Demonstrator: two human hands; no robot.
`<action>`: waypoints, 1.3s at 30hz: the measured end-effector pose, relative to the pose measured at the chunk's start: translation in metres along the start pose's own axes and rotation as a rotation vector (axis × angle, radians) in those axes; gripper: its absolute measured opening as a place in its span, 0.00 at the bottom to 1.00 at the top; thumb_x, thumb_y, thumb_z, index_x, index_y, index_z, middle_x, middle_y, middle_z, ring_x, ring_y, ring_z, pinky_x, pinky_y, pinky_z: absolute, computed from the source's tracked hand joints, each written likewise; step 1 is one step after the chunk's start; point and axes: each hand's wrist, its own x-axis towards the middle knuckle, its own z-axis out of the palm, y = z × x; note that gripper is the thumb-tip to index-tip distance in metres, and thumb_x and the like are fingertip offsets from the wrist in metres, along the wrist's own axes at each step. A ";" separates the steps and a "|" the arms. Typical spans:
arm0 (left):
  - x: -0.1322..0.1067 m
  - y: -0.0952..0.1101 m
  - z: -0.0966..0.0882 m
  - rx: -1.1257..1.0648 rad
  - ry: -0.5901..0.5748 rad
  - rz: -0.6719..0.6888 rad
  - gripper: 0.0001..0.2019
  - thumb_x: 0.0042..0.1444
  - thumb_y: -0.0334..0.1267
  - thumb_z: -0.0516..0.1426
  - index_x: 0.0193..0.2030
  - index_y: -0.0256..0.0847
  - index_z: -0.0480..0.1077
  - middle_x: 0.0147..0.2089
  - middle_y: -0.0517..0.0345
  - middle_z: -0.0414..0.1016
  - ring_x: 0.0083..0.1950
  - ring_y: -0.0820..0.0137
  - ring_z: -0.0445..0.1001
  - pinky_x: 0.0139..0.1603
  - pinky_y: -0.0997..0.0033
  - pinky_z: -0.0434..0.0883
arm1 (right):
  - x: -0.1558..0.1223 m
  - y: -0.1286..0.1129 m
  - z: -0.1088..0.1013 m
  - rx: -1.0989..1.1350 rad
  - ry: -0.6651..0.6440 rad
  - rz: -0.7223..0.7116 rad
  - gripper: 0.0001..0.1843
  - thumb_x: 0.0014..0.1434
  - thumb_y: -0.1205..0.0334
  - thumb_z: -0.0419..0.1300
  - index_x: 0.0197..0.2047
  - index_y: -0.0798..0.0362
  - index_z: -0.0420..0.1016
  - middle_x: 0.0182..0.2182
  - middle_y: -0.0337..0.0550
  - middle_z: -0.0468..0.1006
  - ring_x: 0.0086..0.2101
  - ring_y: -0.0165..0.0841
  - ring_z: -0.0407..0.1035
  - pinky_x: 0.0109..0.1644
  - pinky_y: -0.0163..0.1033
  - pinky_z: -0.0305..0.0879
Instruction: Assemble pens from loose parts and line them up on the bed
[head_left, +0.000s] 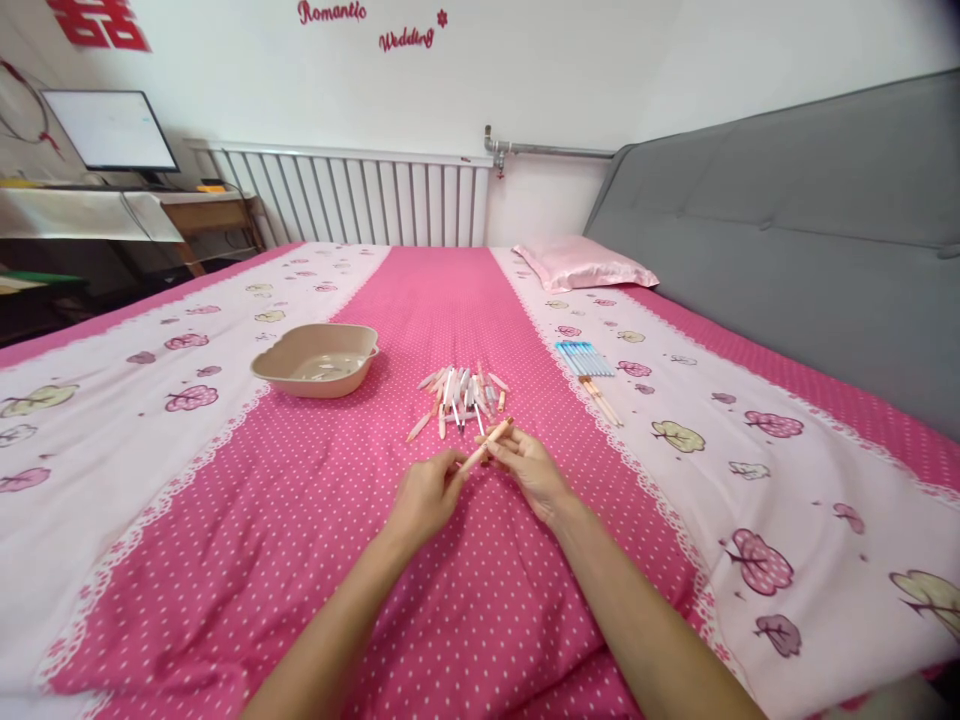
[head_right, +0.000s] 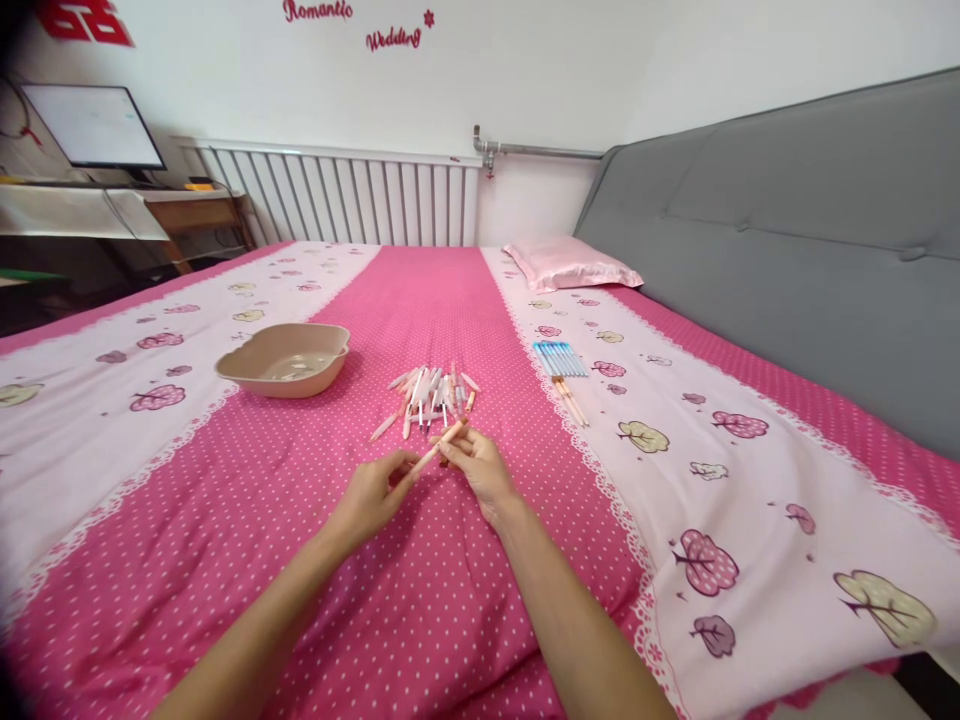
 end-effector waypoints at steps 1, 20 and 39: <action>0.000 0.000 0.000 -0.014 -0.004 0.000 0.14 0.57 0.39 0.50 0.44 0.38 0.71 0.32 0.54 0.77 0.31 0.68 0.72 0.32 0.72 0.65 | 0.000 0.000 0.000 0.000 -0.005 -0.003 0.20 0.41 0.58 0.70 0.37 0.56 0.71 0.34 0.42 0.78 0.31 0.26 0.70 0.37 0.31 0.63; -0.002 0.008 -0.004 -0.436 -0.193 -0.060 0.12 0.56 0.40 0.49 0.32 0.35 0.70 0.26 0.58 0.70 0.28 0.72 0.66 0.30 0.73 0.63 | -0.003 -0.007 0.003 0.057 -0.019 0.057 0.20 0.38 0.61 0.71 0.37 0.55 0.73 0.33 0.41 0.78 0.30 0.26 0.70 0.34 0.30 0.65; -0.001 0.006 0.005 -0.605 -0.177 -0.160 0.15 0.48 0.44 0.58 0.37 0.33 0.69 0.25 0.62 0.66 0.25 0.76 0.62 0.25 0.76 0.57 | -0.003 -0.004 0.003 0.009 0.011 0.021 0.20 0.35 0.60 0.73 0.33 0.56 0.74 0.24 0.34 0.73 0.26 0.22 0.66 0.32 0.27 0.60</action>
